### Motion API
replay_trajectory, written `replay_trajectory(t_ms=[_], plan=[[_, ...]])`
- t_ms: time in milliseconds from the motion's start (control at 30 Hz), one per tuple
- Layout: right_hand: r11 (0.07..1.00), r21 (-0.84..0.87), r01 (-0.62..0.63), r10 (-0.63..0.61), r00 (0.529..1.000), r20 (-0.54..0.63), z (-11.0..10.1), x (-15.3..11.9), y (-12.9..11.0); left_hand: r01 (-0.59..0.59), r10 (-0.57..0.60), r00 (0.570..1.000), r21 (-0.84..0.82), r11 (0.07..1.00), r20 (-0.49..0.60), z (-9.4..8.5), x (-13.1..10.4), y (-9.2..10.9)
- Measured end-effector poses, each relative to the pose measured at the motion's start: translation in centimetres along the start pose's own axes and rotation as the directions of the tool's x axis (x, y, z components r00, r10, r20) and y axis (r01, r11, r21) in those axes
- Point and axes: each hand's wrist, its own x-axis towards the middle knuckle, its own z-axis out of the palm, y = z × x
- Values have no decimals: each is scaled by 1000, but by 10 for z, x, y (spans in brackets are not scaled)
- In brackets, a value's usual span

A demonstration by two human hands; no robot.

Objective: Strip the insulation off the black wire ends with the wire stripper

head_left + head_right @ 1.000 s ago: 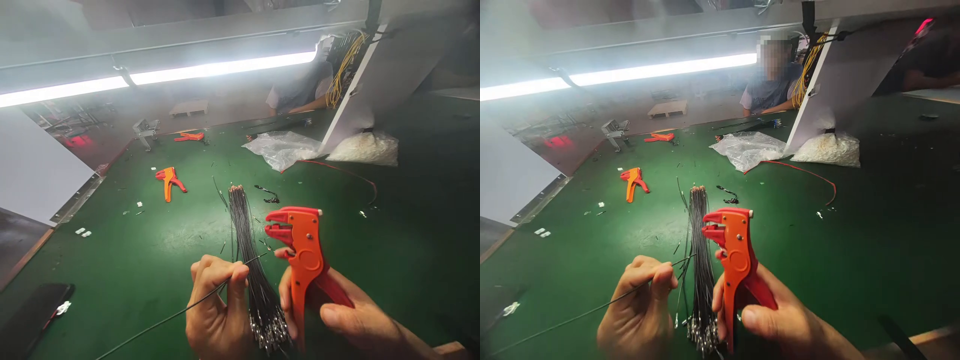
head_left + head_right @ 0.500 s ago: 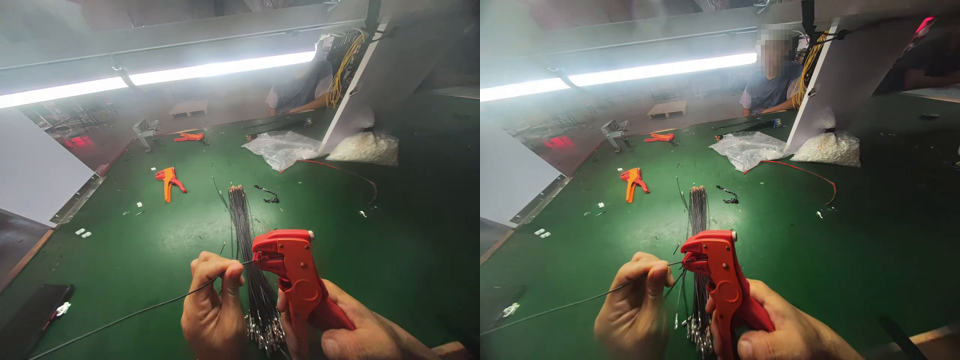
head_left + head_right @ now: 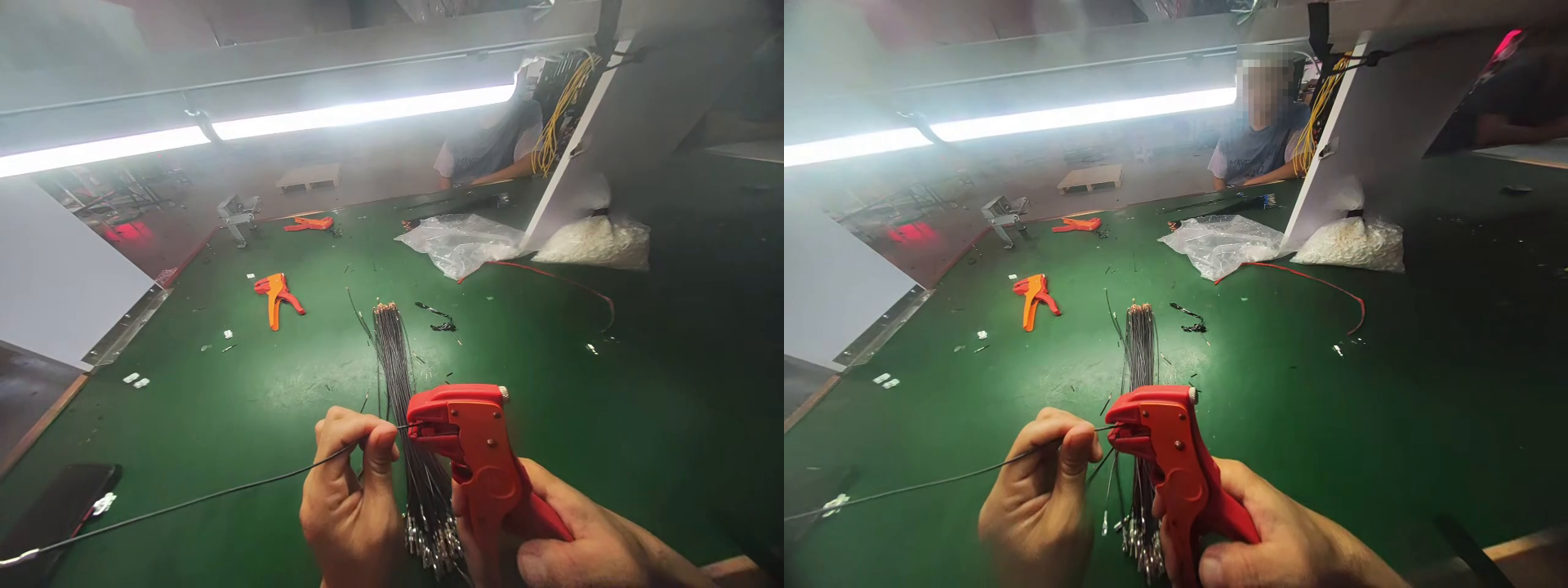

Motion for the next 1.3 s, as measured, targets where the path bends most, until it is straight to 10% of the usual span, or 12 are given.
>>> replay_trajectory(t_ms=[1300], plan=[[999,-36,24,-25,1000,-4,0,4,3,158,-147,980,-71,985,133,-8,5,-2]])
